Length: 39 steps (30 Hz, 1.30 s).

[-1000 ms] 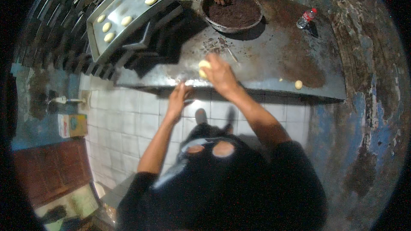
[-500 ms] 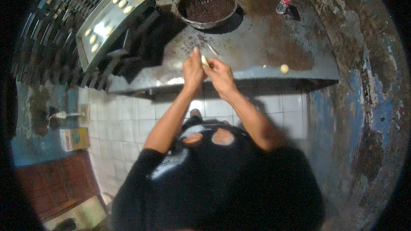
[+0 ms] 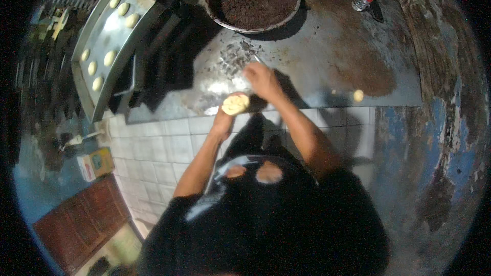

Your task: The person flattens pieces of dough by hand, uses a spoon to add dark filling from a bowl, seals the dough around the filling, and places the formed buns onto a metal tray.

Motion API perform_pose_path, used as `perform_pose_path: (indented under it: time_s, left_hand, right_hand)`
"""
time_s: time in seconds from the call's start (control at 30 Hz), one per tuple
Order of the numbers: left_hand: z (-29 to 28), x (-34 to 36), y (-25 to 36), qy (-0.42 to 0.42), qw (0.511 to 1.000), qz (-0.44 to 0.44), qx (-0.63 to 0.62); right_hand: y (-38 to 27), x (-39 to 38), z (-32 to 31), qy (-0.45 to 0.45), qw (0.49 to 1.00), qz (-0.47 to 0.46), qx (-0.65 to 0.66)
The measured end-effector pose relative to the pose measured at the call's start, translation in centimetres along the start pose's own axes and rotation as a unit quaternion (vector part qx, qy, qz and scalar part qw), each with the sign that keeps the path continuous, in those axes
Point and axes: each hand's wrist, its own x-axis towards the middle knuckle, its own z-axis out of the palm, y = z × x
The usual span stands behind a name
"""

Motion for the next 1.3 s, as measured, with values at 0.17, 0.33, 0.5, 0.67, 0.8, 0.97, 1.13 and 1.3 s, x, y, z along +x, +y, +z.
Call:
perform_pose_path:
  time_s: [0.17,0.33,0.5,0.67,0.8,0.97,1.13,1.3]
  left_hand:
    - [-2.2,4.6,7.2,-0.012,1.0,0.019,0.0]
    - [-6.2,9.2,11.2,0.024,0.994,0.026,0.1]
    - [-7.5,14.4,14.4,0.052,0.987,0.061,0.139]
    - [-7.1,19.0,17.4,0.066,0.989,0.057,0.118]
    - [-8.9,21.1,16.8,0.079,0.981,0.072,0.163]
    - [-8.3,22.9,15.8,0.115,0.98,0.123,0.108]
    - [-5.4,24.7,15.9,0.203,0.928,0.183,0.254]
    - [-2.6,24.3,16.4,0.22,0.893,0.206,0.335]
  right_hand:
    - [8.5,7.4,3.0,-0.018,0.922,0.054,-0.384]
    - [1.3,8.6,0.9,-0.161,0.977,0.082,-0.116]
    - [-2.8,18.3,-5.3,-0.057,0.986,-0.028,-0.154]
    - [1.6,26.4,-2.2,-0.202,0.887,0.038,-0.413]
    - [4.9,26.9,-2.7,-0.211,0.973,0.065,-0.062]
    - [-1.5,26.2,-6.8,-0.265,0.868,0.335,0.253]
    - [-4.8,21.8,-4.1,-0.1,0.991,0.061,0.069]
    - [-6.9,14.9,-0.4,0.029,0.952,-0.162,-0.26]
